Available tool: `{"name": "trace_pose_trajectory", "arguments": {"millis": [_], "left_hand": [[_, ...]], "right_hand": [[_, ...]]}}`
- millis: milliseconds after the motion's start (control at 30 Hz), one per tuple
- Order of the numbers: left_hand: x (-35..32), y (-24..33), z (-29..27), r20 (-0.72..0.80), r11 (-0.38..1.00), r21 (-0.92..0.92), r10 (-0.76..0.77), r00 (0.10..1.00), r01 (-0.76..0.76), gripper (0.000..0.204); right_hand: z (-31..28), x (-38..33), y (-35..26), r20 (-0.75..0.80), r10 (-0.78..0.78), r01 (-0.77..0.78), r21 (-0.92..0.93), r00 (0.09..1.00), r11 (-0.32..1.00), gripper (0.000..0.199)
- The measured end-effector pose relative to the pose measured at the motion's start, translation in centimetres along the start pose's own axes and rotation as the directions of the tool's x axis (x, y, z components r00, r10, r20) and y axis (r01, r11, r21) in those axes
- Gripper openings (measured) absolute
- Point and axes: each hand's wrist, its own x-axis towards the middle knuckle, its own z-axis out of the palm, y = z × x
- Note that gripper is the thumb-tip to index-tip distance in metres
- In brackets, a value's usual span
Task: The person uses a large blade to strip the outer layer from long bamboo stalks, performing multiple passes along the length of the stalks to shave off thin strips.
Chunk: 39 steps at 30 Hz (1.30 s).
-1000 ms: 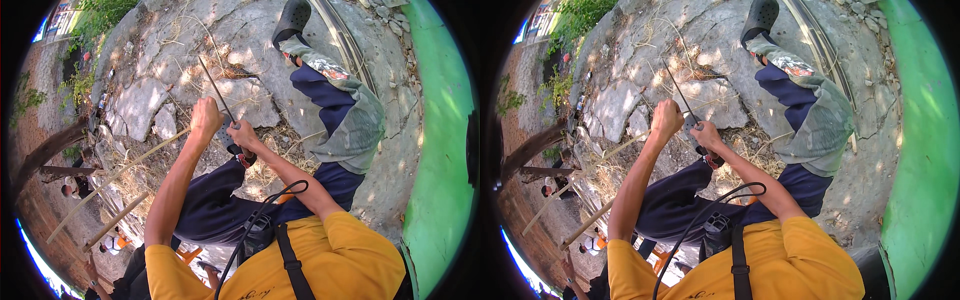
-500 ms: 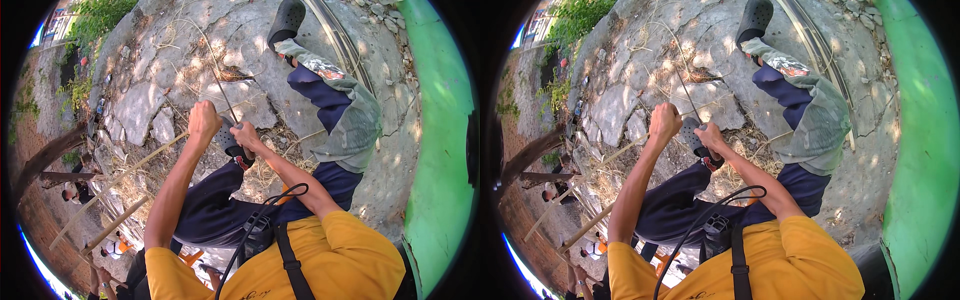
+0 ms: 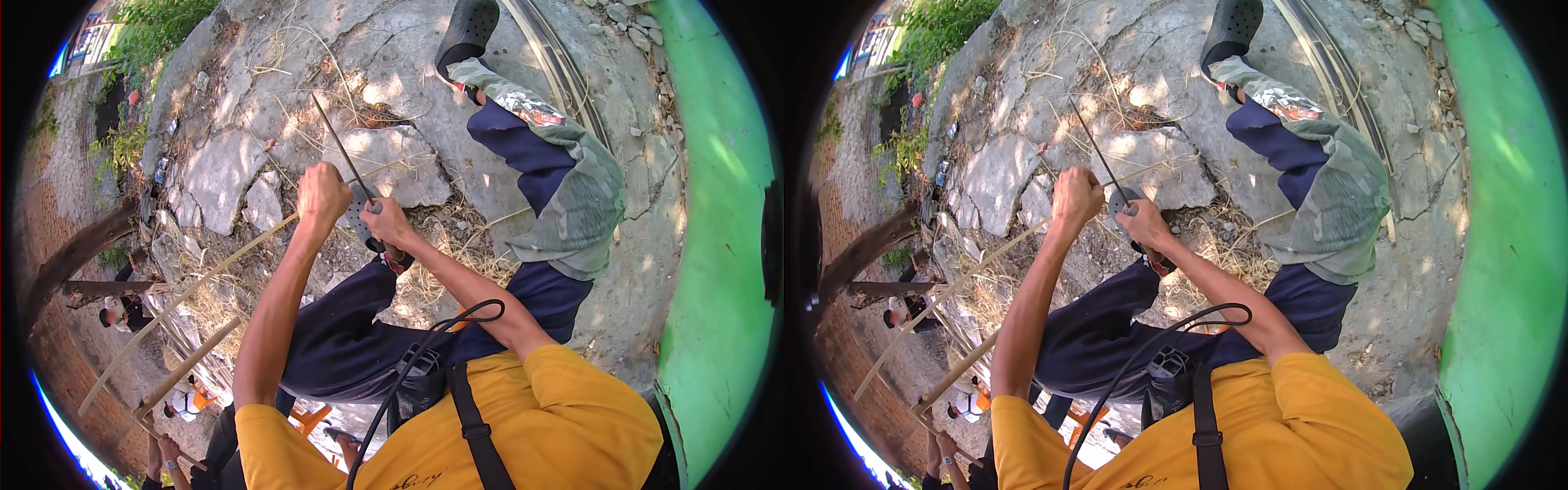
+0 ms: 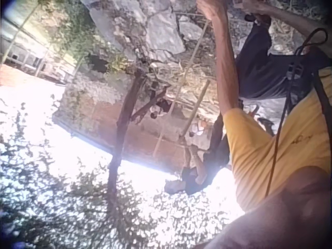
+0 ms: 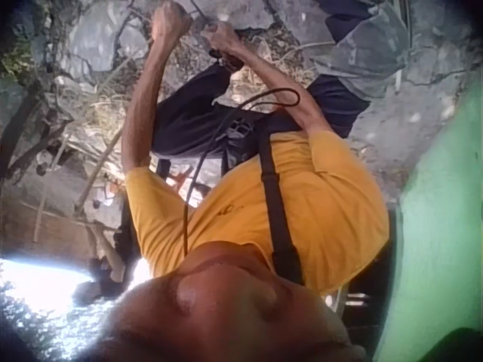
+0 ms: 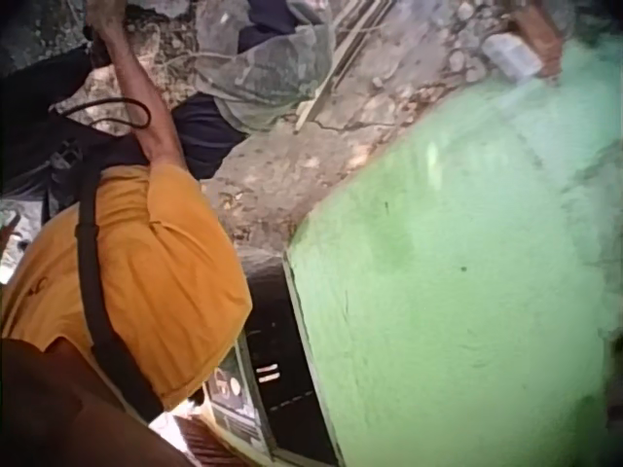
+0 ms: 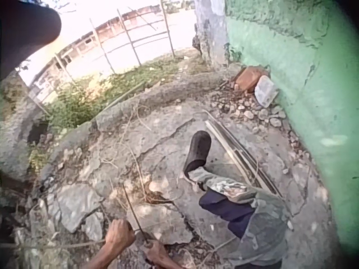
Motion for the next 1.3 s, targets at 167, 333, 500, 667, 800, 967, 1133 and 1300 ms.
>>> {"name": "trace_pose_trajectory", "arguments": {"millis": [167,333,500,667,800,967,1133,1300], "left_hand": [[0.3,0.4,0.2,0.000,0.999,0.016,0.044,0.999,-0.044,0.016],[0.3,0.2,-0.1,0.045,0.999,0.037,-0.024,0.999,0.022,0.018],[0.1,0.1,0.4,-0.041,0.998,0.027,0.059,0.997,-0.058,0.020],[0.1,0.1,0.6,-0.051,0.991,0.103,0.095,0.994,-0.089,0.020],[0.3,1.0,0.0,0.018,0.999,0.005,-0.033,0.999,0.032,0.020],[0.6,1.6,0.3,-0.016,1.000,0.003,0.022,1.000,-0.022,0.020],[0.5,2.0,-0.3,-0.019,0.998,0.058,0.012,1.000,-0.011,0.017],[0.5,2.0,-0.4,0.199,0.982,0.188,-0.011,0.980,-0.027,0.028]], "right_hand": [[-1.7,1.3,0.5,-0.050,-0.025,0.015,-0.177,0.998,0.984,0.020],[-0.4,0.4,-0.8,-0.040,0.121,-0.122,-0.031,0.992,0.992,0.019],[-1.3,0.7,-0.5,0.041,0.071,-0.071,0.008,0.997,0.997,0.019],[-1.6,1.5,0.5,0.002,0.151,-0.151,-0.036,0.989,0.988,0.020],[0.0,0.9,1.4,-0.032,-0.043,0.043,0.022,0.999,0.999,0.024],[-1.5,1.2,1.0,-0.055,0.021,-0.020,0.020,0.998,1.000,0.017],[-0.4,-0.6,-0.2,0.059,0.089,-0.105,0.377,0.994,0.920,0.022],[-1.8,-1.5,-2.1,0.059,-0.072,0.067,0.086,0.996,0.994,0.012]]}}
